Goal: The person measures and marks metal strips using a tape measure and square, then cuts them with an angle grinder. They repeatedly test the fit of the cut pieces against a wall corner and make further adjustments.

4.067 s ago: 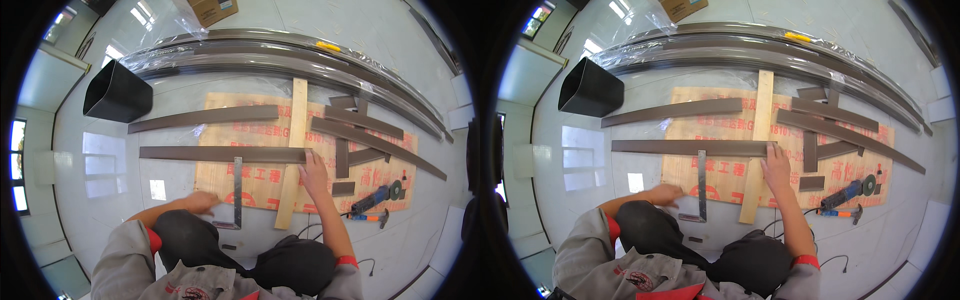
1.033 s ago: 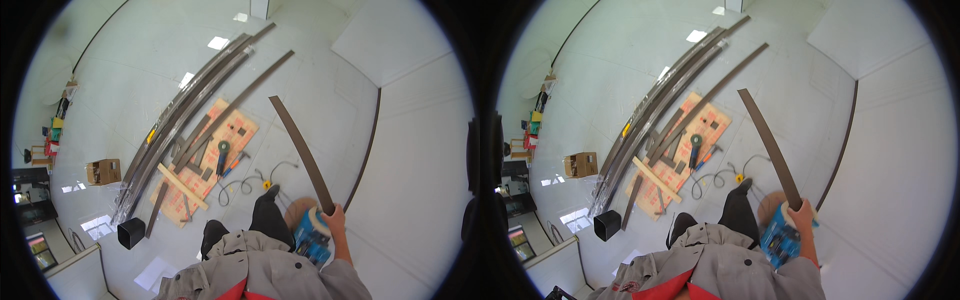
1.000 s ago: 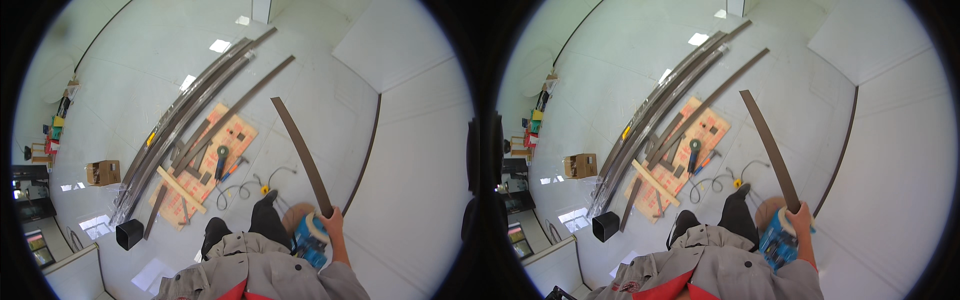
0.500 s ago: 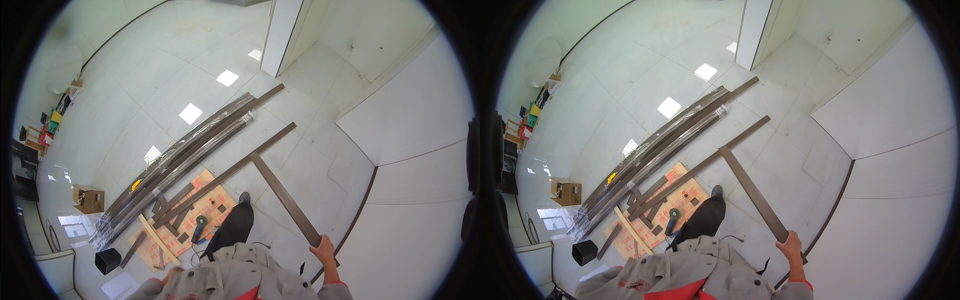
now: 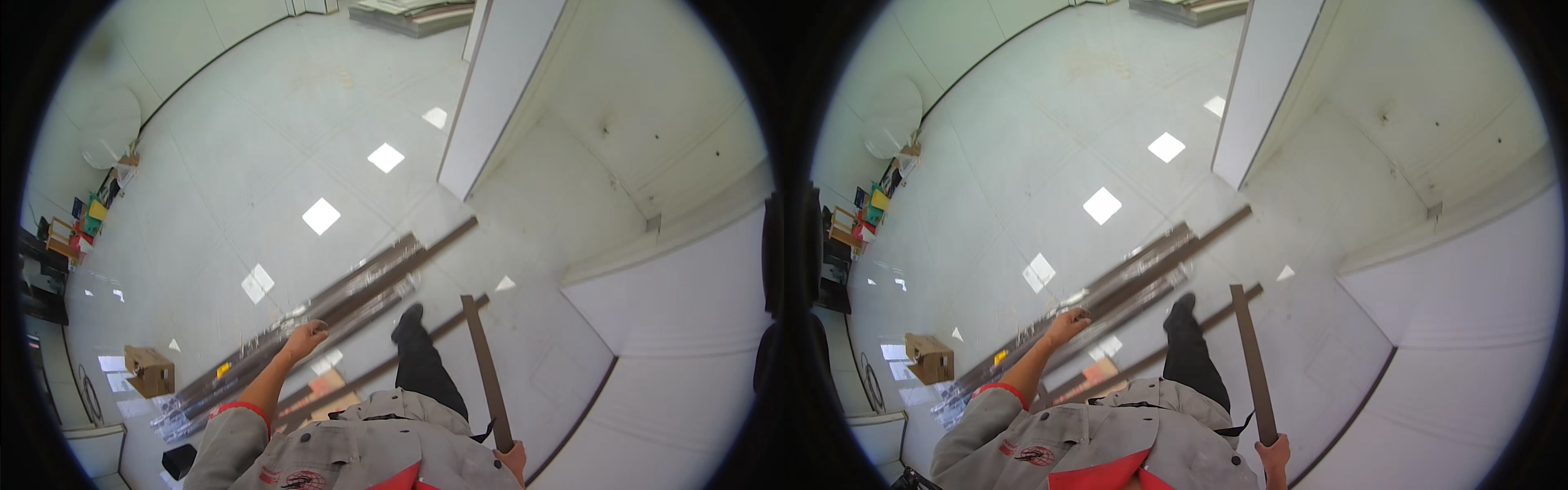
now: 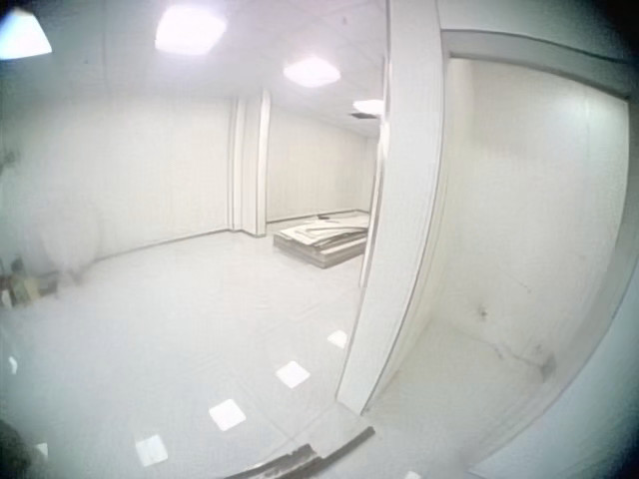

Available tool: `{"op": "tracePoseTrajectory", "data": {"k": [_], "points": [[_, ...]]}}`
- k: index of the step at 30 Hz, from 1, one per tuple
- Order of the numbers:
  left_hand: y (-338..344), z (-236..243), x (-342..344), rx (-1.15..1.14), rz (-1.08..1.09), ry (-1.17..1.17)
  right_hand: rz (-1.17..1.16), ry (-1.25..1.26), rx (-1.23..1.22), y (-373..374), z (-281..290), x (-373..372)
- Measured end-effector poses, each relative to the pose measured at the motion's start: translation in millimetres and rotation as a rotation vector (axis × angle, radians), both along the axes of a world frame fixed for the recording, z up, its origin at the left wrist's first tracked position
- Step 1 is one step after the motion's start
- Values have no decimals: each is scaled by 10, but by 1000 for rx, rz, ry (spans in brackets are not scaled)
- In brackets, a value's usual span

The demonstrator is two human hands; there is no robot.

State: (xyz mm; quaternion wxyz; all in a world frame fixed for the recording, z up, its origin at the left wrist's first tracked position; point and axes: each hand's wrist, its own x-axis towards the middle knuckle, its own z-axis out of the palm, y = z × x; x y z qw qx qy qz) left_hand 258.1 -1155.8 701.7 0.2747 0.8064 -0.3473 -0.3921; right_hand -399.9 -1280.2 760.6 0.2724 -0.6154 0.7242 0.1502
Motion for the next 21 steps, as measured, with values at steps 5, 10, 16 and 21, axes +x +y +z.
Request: {"op": "tracePoseTrajectory", "data": {"k": [5, 10, 16, 21], "points": [[-775, -53, 879, 158, 203, 128, 115, -43, 50, -1982, -267, 1633], [-486, -422, 1338, 286, 491, 278, 381, -126, 47, -3980, 254, 3474], [-1293, -527, 2426, 589, 527, 536, 497, -236, -37, -5687, 354, 5623], [-2964, -1129, 4689, 630, 188, 394, 377, -328, -39, -6555, 244, 7326]]}}
